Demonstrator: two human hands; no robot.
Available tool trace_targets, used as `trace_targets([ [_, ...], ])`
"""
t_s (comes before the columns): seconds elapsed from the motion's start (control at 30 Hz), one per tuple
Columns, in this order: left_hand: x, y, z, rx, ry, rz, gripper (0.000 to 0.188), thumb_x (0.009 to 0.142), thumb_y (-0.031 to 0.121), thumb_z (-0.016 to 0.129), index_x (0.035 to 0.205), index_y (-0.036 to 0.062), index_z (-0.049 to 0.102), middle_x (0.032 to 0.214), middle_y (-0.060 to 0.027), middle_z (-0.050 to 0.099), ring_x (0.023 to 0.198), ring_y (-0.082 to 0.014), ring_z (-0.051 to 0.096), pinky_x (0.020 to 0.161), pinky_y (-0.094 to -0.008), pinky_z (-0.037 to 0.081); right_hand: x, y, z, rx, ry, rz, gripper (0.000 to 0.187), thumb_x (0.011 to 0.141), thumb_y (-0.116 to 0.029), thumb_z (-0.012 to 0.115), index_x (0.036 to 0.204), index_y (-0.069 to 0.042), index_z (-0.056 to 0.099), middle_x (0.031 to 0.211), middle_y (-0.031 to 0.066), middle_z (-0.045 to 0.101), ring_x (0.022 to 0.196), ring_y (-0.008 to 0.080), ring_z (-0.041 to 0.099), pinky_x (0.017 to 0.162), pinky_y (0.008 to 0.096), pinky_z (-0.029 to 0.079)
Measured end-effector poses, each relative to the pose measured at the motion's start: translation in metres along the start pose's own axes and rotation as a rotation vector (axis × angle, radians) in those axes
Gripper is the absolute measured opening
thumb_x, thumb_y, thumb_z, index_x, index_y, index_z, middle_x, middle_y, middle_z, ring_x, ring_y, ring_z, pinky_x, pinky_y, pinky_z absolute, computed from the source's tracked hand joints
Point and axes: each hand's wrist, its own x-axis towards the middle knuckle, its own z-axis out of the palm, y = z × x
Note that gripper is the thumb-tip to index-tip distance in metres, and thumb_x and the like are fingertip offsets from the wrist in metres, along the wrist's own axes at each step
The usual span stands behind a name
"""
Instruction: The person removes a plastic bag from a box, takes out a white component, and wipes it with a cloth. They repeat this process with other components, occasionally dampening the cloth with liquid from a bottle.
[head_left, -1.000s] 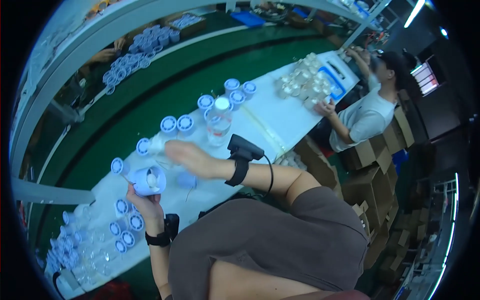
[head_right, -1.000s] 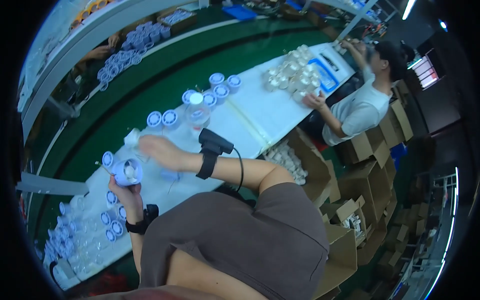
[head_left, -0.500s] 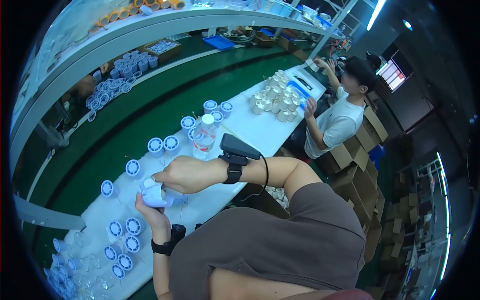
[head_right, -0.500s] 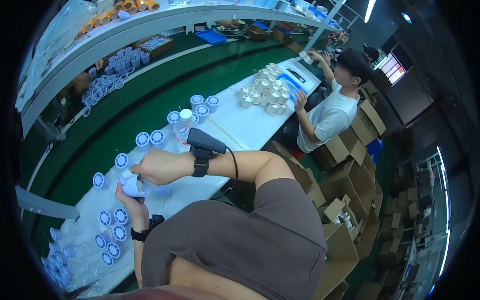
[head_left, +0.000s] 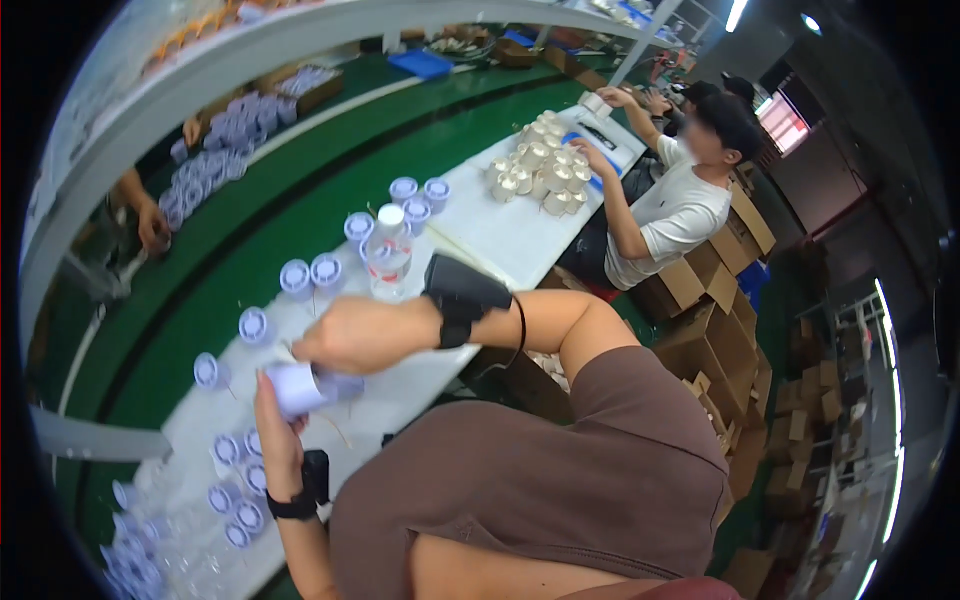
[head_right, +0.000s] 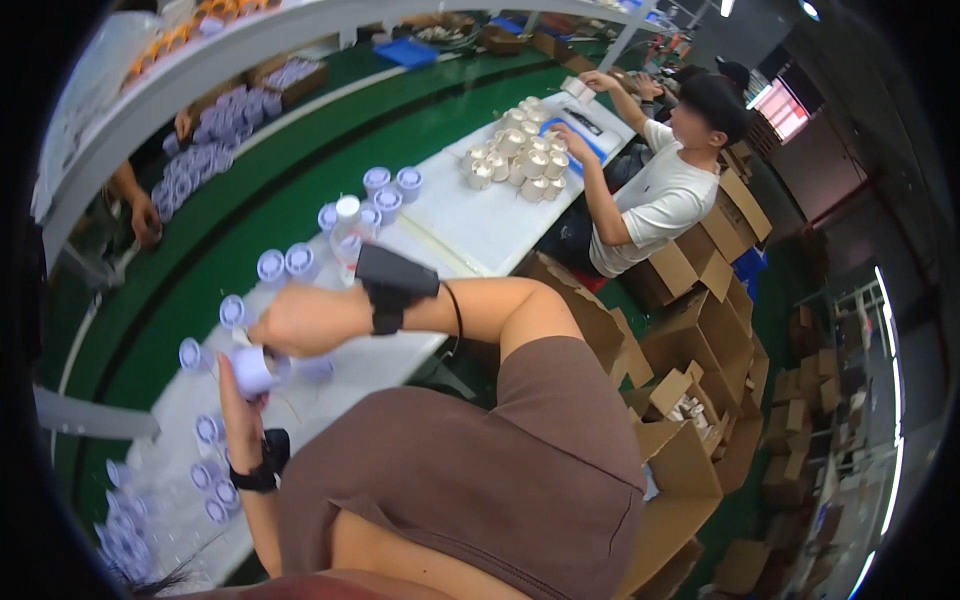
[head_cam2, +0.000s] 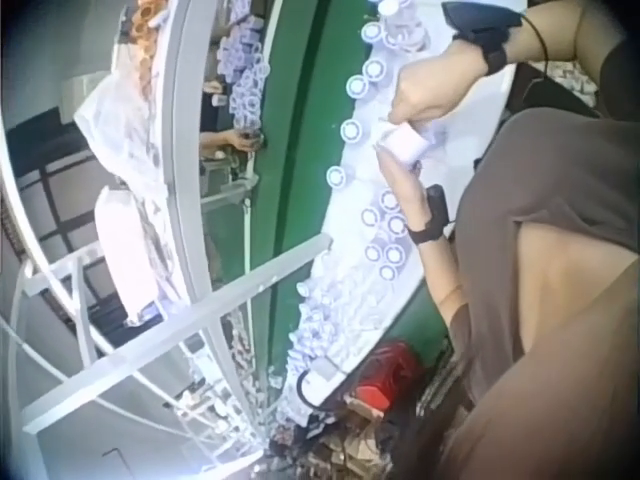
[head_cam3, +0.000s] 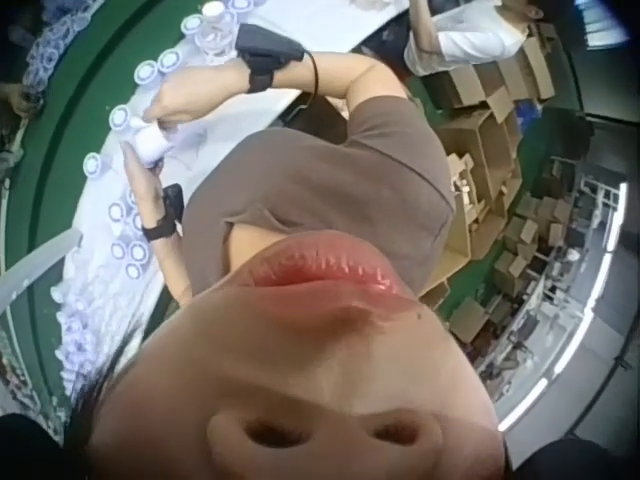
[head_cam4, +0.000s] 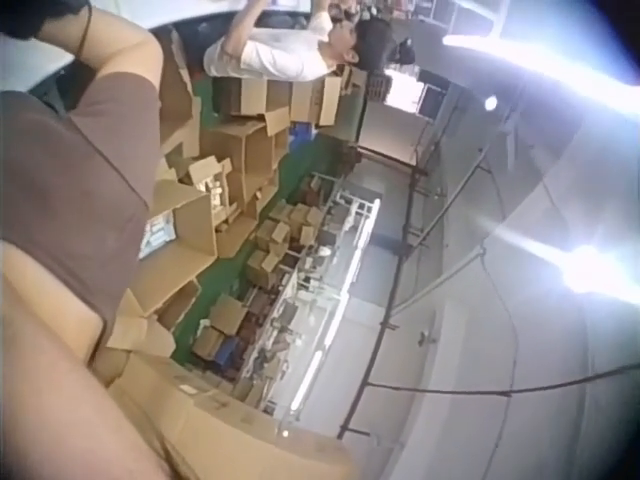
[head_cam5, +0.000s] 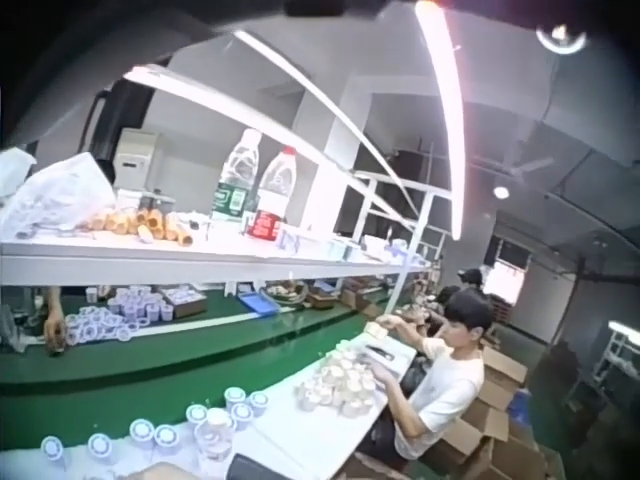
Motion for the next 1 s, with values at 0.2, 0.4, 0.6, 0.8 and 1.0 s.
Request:
trace_targets([
  [0.2, -0.002, -0.002, 0.008, 0.004, 0.242, 0.141, 0.044, 0.083, 0.047, 0.035, 0.115, 0.0179, 0.039, 0.104, -0.0002, 0.049, 0.096, -0.0117, 0.046, 0.079, -0.0271, 0.037, 0.0, 0.004, -0.006, 0.202, 0.392, -0.091, 0.03, 0.069, -0.011, 0.058, 0.097, -0.002, 0.053, 0.087, 0.016, 0.057, 0.078, 0.0291, 0.055, 0.065, 0.0332, 0.044],
  [0.4, 0.002, -0.006, 0.029, 0.465, 0.437, 0.654, 0.041, 0.087, 0.036, 0.028, 0.091, 0.0001, 0.046, 0.08, -0.0167, 0.056, 0.073, -0.032, 0.054, 0.059, -0.0362, 0.041, 0.007, -0.013, 0.012, -0.106, 0.166, -0.306, 0.037, 0.071, -0.012, 0.057, 0.105, 0.0, 0.048, 0.097, 0.0191, 0.052, 0.089, 0.0308, 0.051, 0.076, 0.0367, 0.041],
  [0.6, -0.024, 0.012, 0.035, 0.863, 0.298, 0.98, 0.038, 0.086, 0.031, 0.024, 0.091, 0.0002, 0.047, 0.067, -0.0172, 0.054, 0.06, -0.0307, 0.053, 0.055, -0.0352, 0.041, 0.005, 0.013, 0.008, 1.259, -0.507, 0.658, 0.042, 0.086, -0.034, 0.033, 0.11, 0.0, 0.045, 0.1, 0.0159, 0.053, 0.093, 0.024, 0.052, 0.077, 0.0374, 0.041],
  [0.8, -0.003, 0.0, 0.021, 0.11, 0.34, 0.68, 0.044, 0.085, 0.039, 0.023, 0.088, 0.0029, 0.048, 0.063, -0.0097, 0.053, 0.046, -0.0168, 0.045, 0.041, -0.0266, 0.034, 0.004, 0.013, 0.007, 1.554, 0.087, 0.576, 0.037, 0.087, -0.027, 0.032, 0.109, -0.001, 0.045, 0.101, 0.0141, 0.054, 0.088, 0.0235, 0.055, 0.072, 0.035, 0.043],
  [1.0, -0.015, 0.006, 0.029, -0.308, -0.023, -0.178, 0.051, 0.082, 0.047, 0.02, 0.082, 0.0061, 0.05, 0.058, -0.0053, 0.05, 0.039, -0.0068, 0.03, 0.034, -0.0178, 0.017, 0.014, 0.013, 0.012, 0.169, 0.096, -0.46, 0.031, 0.079, -0.009, 0.044, 0.109, -0.003, 0.046, 0.101, 0.0138, 0.054, 0.082, 0.0263, 0.056, 0.066, 0.0332, 0.045],
])
